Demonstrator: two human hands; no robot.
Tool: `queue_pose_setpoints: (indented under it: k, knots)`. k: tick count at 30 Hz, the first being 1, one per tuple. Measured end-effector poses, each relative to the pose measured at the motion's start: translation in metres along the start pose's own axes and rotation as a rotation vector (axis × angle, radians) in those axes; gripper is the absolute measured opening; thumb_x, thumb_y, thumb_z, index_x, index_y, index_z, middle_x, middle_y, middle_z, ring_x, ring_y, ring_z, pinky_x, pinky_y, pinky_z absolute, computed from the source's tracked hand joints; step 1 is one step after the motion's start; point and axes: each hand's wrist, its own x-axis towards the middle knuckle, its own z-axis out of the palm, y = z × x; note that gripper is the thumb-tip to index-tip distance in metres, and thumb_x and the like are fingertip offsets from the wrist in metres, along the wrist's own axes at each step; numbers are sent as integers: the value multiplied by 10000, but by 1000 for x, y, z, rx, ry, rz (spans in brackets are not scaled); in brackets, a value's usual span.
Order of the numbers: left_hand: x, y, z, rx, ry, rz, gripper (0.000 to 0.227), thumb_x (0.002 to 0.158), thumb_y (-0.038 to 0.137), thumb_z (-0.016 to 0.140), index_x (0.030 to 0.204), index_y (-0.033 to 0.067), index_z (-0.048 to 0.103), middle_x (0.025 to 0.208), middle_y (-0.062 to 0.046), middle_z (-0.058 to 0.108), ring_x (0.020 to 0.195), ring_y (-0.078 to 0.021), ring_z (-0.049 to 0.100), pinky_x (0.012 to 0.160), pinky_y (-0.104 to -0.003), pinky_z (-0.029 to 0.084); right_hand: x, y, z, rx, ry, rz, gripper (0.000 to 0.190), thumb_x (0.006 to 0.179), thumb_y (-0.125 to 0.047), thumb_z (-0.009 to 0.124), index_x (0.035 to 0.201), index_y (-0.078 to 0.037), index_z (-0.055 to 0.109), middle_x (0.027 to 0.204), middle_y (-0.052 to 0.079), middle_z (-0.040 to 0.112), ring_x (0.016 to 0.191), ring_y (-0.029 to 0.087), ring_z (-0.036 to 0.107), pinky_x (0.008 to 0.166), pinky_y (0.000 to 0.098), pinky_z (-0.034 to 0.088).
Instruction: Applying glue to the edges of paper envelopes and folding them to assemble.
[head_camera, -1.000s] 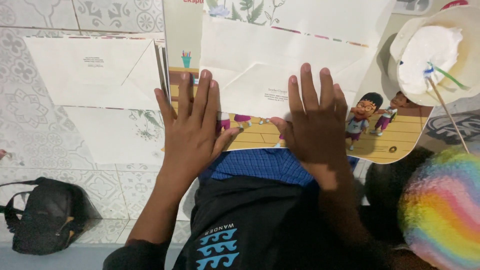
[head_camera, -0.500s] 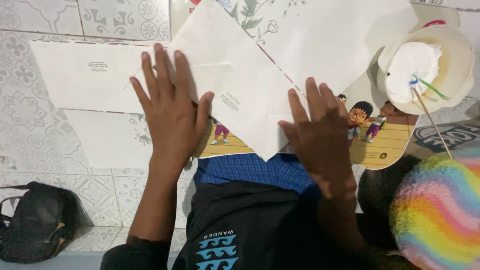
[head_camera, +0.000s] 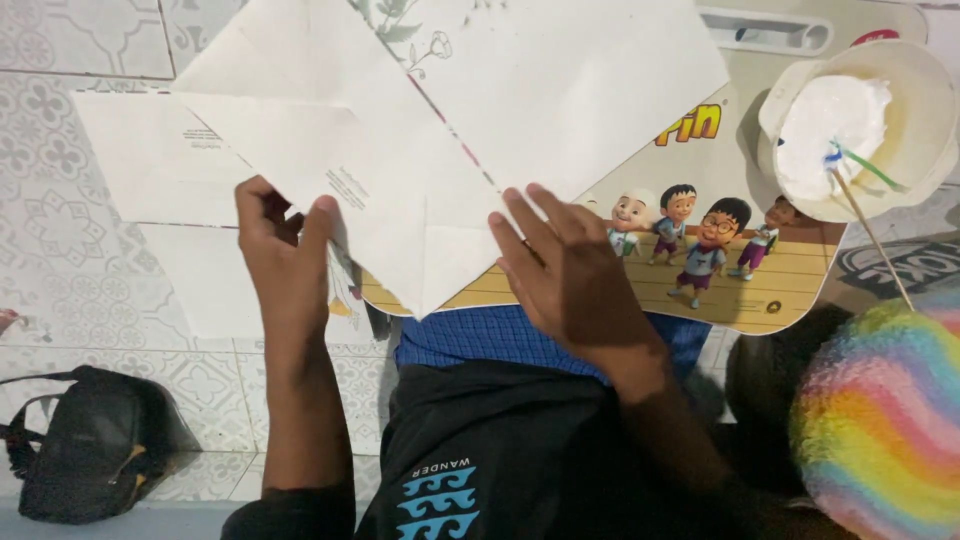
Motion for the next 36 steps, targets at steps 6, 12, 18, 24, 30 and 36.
queue_pose_setpoints:
  k: [6,12,18,24,30,36]
  knots:
    - [18,-7,-36,-396,-42,-110,404,985,-45,449,1362,38,329,1082,-153,592,941,-141,554,875,-269,498,-10,37,-2,-250,148,71,485,975,-331,800,1350,-41,697,1525,285,468,1380,462,486,1098,658,447]
    - [50,4,-63,-322,-197,-123,417,997,-21,468,1390,57,351,1062,-152,578,891,-163,552,821,-261,497,-12,19,-34,-441,49,144,478,937,-407,750,1253,-48,739,1332,204,699,1175,340,674,1016,547,514]
    - [91,19,-62,-111,-443,56,504,1043,-75,423,1535,8,354,1314,-272,581,1123,-306,602,979,-379,515,-39,7,-40,-222,-95,112,511,984,-426,643,1321,-44,614,1164,98,692,935,267,656,975,462,450]
    - [131,32,-46,78,-751,389,589,1031,-129,481,1591,-12,341,1394,-326,579,1202,-405,622,1014,-467,511,-10,22,-63,104,-204,76,459,1052,-390,491,1250,-9,652,936,106,752,768,272,698,902,494,503]
    - [144,53,-26,257,-850,447,607,1016,-113,563,1584,24,396,1300,-302,659,1044,-334,665,819,-413,530,73,67,-57,15,210,158,492,1056,-209,789,1411,62,583,1221,246,692,1011,337,651,867,475,480]
    - [140,58,-26,210,-821,436,601,1014,-64,664,1577,-11,462,1003,-186,648,779,-183,531,643,-300,446,115,72,-52,297,208,110,247,1032,-80,824,1122,55,639,939,179,654,755,248,631,673,338,542]
